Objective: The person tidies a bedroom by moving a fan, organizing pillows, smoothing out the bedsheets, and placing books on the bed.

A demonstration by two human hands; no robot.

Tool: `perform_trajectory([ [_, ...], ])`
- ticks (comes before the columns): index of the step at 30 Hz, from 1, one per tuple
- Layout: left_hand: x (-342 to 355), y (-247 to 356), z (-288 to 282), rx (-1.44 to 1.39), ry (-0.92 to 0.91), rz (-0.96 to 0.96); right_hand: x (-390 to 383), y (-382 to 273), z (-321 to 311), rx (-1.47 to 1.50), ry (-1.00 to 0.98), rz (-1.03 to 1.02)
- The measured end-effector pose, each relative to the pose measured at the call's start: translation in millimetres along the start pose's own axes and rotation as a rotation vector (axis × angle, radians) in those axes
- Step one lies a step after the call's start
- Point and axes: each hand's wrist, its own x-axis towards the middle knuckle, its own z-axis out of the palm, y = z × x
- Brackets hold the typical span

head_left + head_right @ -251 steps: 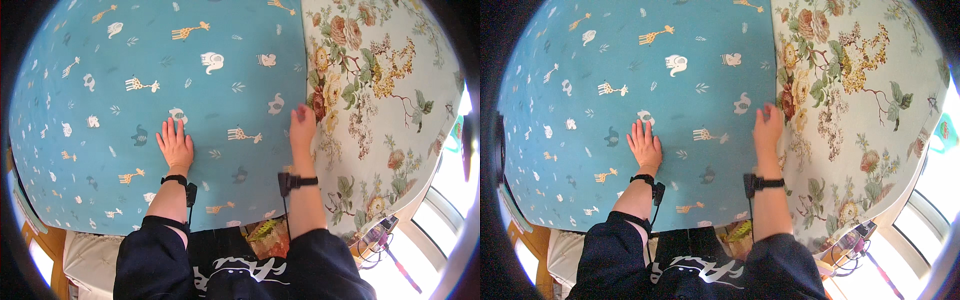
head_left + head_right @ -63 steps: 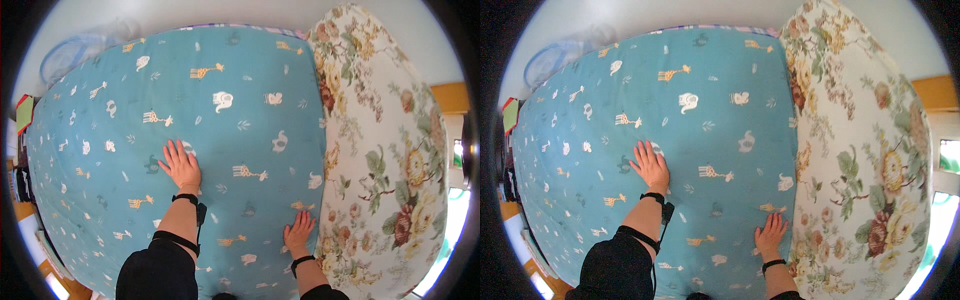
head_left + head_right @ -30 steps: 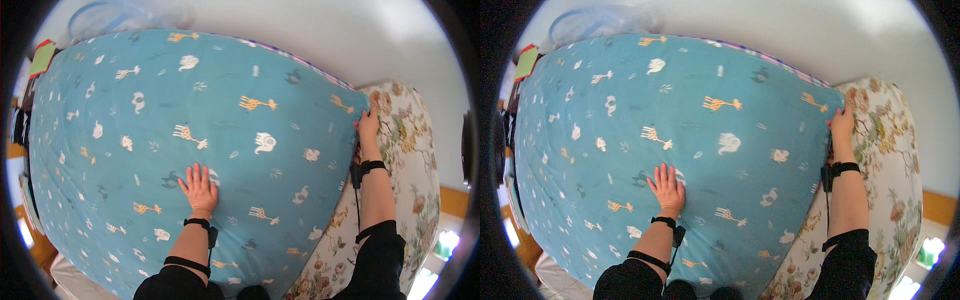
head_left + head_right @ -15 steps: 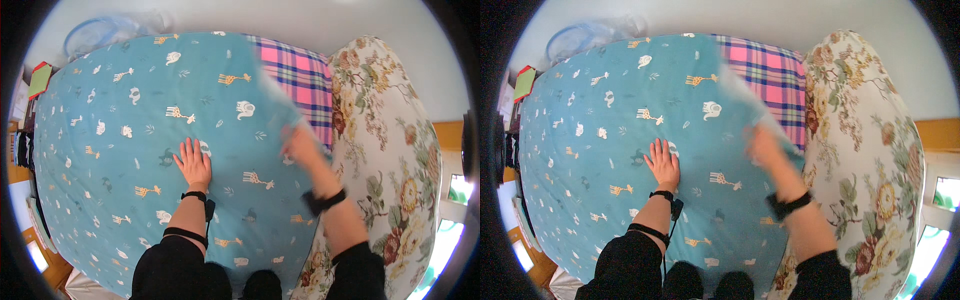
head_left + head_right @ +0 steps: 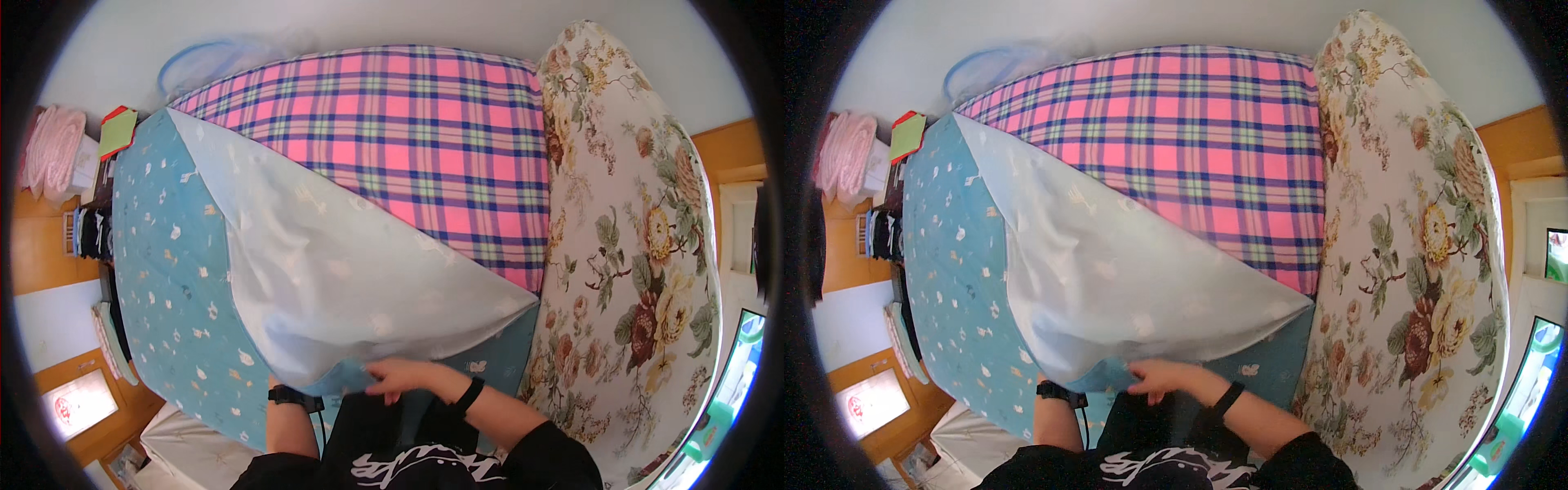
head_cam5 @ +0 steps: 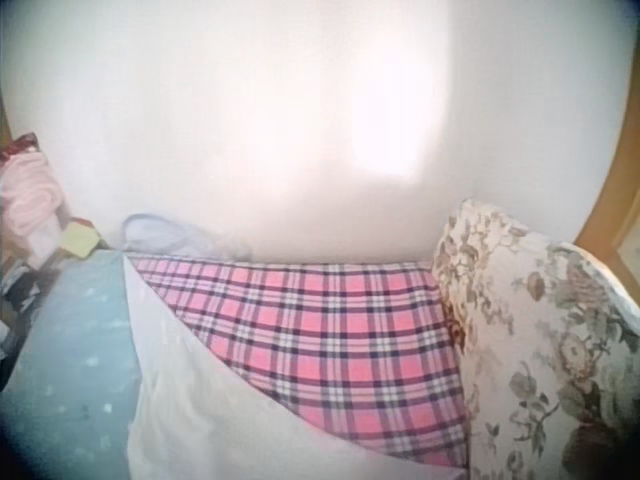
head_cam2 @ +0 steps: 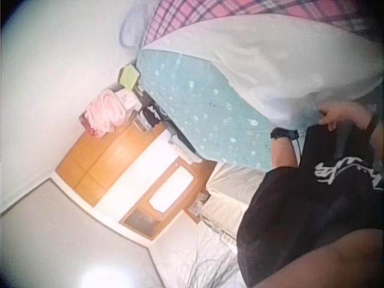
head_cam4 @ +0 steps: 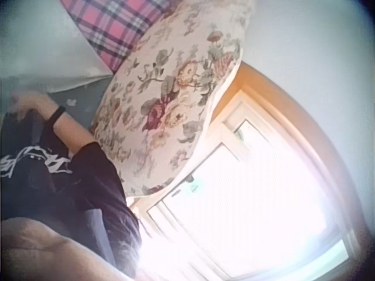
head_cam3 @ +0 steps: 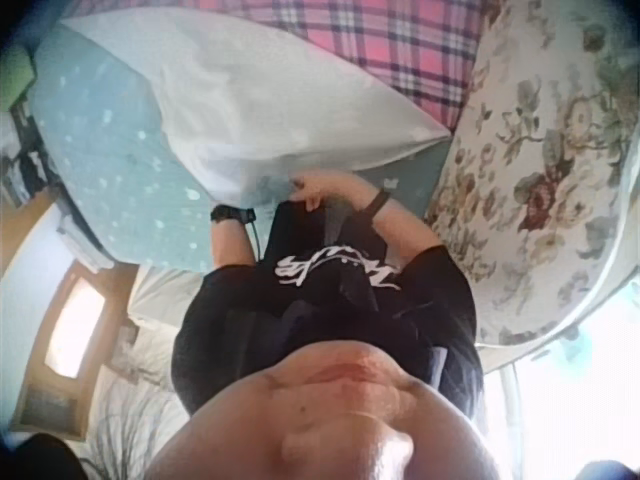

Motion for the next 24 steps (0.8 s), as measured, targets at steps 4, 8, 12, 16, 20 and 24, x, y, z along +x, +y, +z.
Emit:
perform_trajectory([
  [4,1.6,18.5,-7.3,-0.257,-0.013,0.013,-40.5,-11.8,-70.9,-0.529,0.828,-0.288],
  [8,23.4,14.7,26.7,-0.391,-0.15,-0.061,-100.7,-3.0,-173.5,-1.241,1.599,-0.185],
  [12,33.5,-7.0,-2.5,-0.326,-0.174,-0.302,-116.6,18.5,-202.9,-1.015,1.363,0.167],
  [16,37.6,-21.1,-70.7,0.29,0.367,-0.074,-67.2,52.7,-142.8,-1.045,0.792,0.124],
  [20,9.8,-22.1,-193.1,0.624,0.786,-0.067,-43.1,89.0,-59.8,-1.106,0.63,-0.029],
  [24,-8.2,-12.6,-268.8,0.92,0.852,-0.241,-10.6,57.4,-53.5,-0.97,0.502,-0.074],
])
